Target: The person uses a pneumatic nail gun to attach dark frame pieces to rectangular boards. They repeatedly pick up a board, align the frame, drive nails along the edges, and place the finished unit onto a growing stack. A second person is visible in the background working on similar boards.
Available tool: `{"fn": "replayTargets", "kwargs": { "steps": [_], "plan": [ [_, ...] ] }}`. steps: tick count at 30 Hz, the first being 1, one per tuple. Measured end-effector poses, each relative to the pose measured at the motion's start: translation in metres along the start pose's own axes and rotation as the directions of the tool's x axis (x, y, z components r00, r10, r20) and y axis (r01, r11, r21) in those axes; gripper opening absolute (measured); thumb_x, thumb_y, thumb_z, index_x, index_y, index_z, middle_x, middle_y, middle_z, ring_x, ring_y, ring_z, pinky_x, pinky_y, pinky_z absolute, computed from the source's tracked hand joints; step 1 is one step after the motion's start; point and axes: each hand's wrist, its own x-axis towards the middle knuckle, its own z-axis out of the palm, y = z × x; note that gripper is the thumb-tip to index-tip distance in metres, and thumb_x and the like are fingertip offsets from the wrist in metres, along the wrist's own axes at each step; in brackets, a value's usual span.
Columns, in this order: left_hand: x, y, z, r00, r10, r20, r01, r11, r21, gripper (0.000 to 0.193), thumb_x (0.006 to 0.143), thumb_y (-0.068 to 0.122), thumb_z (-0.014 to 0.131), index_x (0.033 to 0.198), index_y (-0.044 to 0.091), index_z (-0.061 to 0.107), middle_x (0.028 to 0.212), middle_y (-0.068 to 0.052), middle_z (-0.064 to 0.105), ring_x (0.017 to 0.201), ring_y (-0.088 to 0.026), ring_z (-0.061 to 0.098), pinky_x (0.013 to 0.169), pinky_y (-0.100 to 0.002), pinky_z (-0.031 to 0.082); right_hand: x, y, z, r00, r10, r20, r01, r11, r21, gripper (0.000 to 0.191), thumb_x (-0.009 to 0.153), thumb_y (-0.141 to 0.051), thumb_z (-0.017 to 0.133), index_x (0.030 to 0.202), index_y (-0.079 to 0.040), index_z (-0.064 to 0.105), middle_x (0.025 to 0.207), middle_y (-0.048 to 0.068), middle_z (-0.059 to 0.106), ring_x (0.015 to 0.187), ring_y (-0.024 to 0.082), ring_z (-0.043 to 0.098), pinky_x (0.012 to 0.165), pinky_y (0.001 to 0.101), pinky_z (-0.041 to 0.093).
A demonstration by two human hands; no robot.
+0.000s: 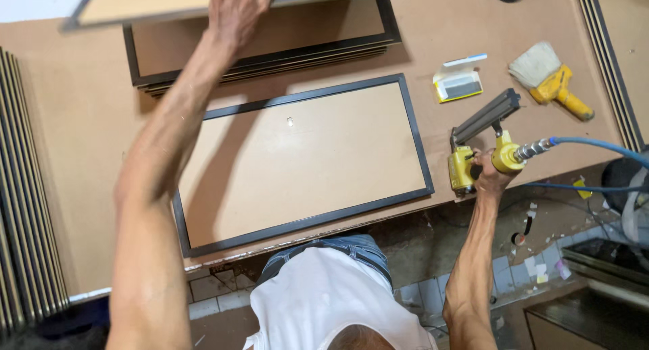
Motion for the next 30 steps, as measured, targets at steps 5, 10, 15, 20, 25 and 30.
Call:
{"fn": "replayTargets", "kwargs": {
  "steps": [5,10,15,20,25,30],
  "plan": [
    [-0.037,0.048,0.047,0.974,-0.145,-0.172,0.098,0.961,-0.257,0.02,0.104,0.026,0.076,0.097,0.012,0.065,0.087,-0.007,0.064,0.079,-0.022,0.064,0.069,-0.04,0.045,-0.003,-0.011,0.006,1.0,0.008,-0.013,-0.009,0.999,-0.044,0.029,0.082,0.004,0.069,0.106,-0.002,0.054,0.077,0.006,0.058,0.063,0.019,0.06,0.087,0.048,0.064],
    [-0.045,0.054,0.05,0.964,-0.227,-0.141,0.174,0.933,-0.316,0.062,0.067,0.054,0.095,0.094,0.009,0.063,0.089,-0.006,0.064,0.084,-0.023,0.064,0.074,-0.045,0.046,-0.001,-0.009,0.007,0.997,0.055,-0.05,-0.055,0.998,-0.004,0.026,0.083,0.006,0.069,0.103,-0.001,0.054,0.077,0.006,0.056,0.061,0.02,0.058,0.091,0.0498,0.064],
    [-0.04,0.065,0.059,0.92,-0.392,-0.005,0.362,0.854,-0.373,0.085,0.058,0.068,0.093,0.108,0.007,0.063,0.116,-0.013,0.061,0.111,-0.034,0.055,0.092,-0.058,0.043,0.003,-0.002,-0.004,0.997,0.069,-0.026,-0.068,0.997,0.033,0.022,0.084,0.005,0.069,0.099,-0.002,0.054,0.076,0.005,0.055,0.063,0.021,0.059,0.09,0.0498,0.063],
    [-0.048,0.12,0.063,0.936,-0.316,-0.153,0.177,0.802,-0.571,0.09,0.078,0.067,0.091,0.131,0.001,0.061,0.141,-0.027,0.05,0.131,-0.042,0.047,0.113,-0.061,0.034,0.016,-0.002,-0.025,0.94,0.212,0.266,-0.232,0.972,0.044,0.023,0.079,0.007,0.062,0.099,-0.001,0.056,0.083,0.01,0.06,0.085,0.03,0.071,0.109,0.0556,0.056],
    [-0.083,0.238,0.037,0.989,-0.021,0.149,0.135,0.562,-0.816,0.074,0.091,0.06,0.079,0.137,0.006,0.061,0.154,-0.024,0.049,0.144,-0.04,0.044,0.122,-0.058,0.033,0.026,0.004,-0.035,0.918,0.261,0.297,-0.3,0.95,0.092,0.026,0.077,0.006,0.063,0.099,-0.005,0.056,0.077,0.006,0.056,0.071,0.027,0.066,0.107,0.06,0.054],
    [-0.104,0.281,0.033,0.992,0.027,0.121,0.09,0.514,-0.853,0.087,0.086,0.07,0.073,0.138,0.002,0.058,0.153,-0.027,0.047,0.145,-0.043,0.041,0.125,-0.061,0.021,0.007,-0.011,-0.046,0.94,0.282,0.193,-0.332,0.888,0.319,0.019,0.082,0.008,0.062,0.098,-0.003,0.059,0.074,0.006,0.057,0.066,0.026,0.063,0.107,0.0616,0.051]
  ]
}}
